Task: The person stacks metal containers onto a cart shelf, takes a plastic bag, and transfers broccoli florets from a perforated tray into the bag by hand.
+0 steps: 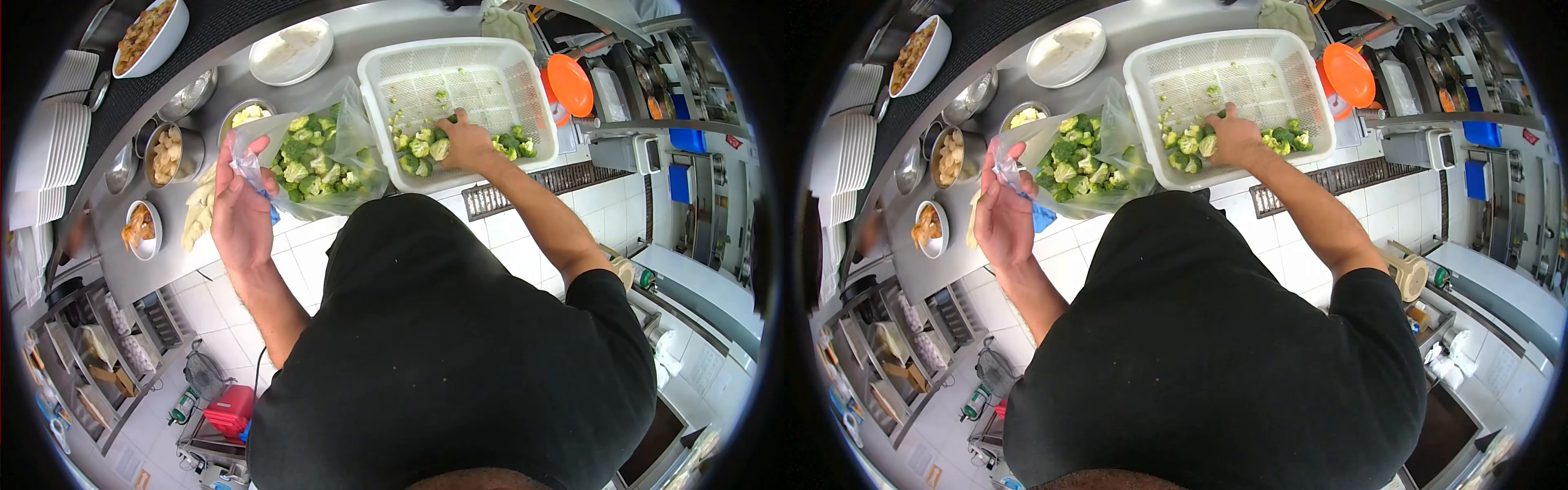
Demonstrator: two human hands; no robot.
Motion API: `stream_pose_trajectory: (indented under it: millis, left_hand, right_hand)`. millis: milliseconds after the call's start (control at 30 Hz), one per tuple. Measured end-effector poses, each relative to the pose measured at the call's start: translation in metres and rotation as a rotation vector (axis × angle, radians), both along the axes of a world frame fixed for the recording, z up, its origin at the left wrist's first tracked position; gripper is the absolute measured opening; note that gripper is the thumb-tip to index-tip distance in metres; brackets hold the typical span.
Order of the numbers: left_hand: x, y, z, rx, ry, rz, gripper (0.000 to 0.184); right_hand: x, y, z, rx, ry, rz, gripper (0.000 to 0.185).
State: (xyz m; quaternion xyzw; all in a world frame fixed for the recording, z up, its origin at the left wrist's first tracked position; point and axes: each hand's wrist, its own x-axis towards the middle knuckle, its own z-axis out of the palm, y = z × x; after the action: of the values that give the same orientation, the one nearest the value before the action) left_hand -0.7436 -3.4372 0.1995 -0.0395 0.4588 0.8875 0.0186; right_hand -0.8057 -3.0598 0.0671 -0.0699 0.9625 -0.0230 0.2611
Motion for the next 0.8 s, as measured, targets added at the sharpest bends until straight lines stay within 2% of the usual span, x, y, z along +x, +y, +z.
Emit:
stream_pose_trajectory:
  millis: [133, 233, 267, 367, 400, 500, 633, 767, 800]
  left_hand:
    - [-0.001, -0.002, -0.003, 0.012, 0.008, -0.009, 0.078]
    - [-0.001, -0.002, -0.003, 0.019, 0.009, -0.013, 0.078]
    - [-0.001, -0.002, -0.002, 0.022, 0.009, -0.015, 0.078]
    - [-0.001, -0.002, -0.002, 0.024, 0.01, -0.019, 0.076]
    - [-0.002, -0.002, -0.003, 0.022, 0.011, -0.02, 0.076]
    - [-0.003, -0.001, -0.001, 0.01, 0.01, -0.022, 0.074]
    - [-0.004, -0.004, -0.004, -0.008, 0.032, -0.065, 0.074]
    - [-0.005, -0.002, -0.003, -0.001, 0.041, -0.055, 0.076]
    - [-0.004, -0.003, -0.004, 0.006, 0.044, -0.051, 0.077]
  right_hand:
    - [-0.021, 0.039, -0.028, -0.194, 0.055, -0.162, 0.091]
    - [-0.034, 0.065, -0.03, -0.673, -0.133, -0.471, 0.089]
    - [-0.033, 0.065, -0.025, -0.883, -0.22, -0.618, 0.075]
    - [-0.031, 0.058, 0.022, -1.039, -0.258, -0.842, 0.058]
    - [-0.042, 0.074, 0.002, -1.086, -0.354, -0.835, 0.048]
    - [-0.047, 0.064, 0.028, -1.298, -0.311, -0.884, 0.048]
    - [-0.059, 0.006, 0.086, -1.378, -0.371, -0.556, 0.057]
    - [-0.053, -0.086, 0.122, -1.421, -0.511, -0.317, 0.075]
    - [-0.052, -0.108, 0.115, -1.438, -0.561, -0.236, 0.077]
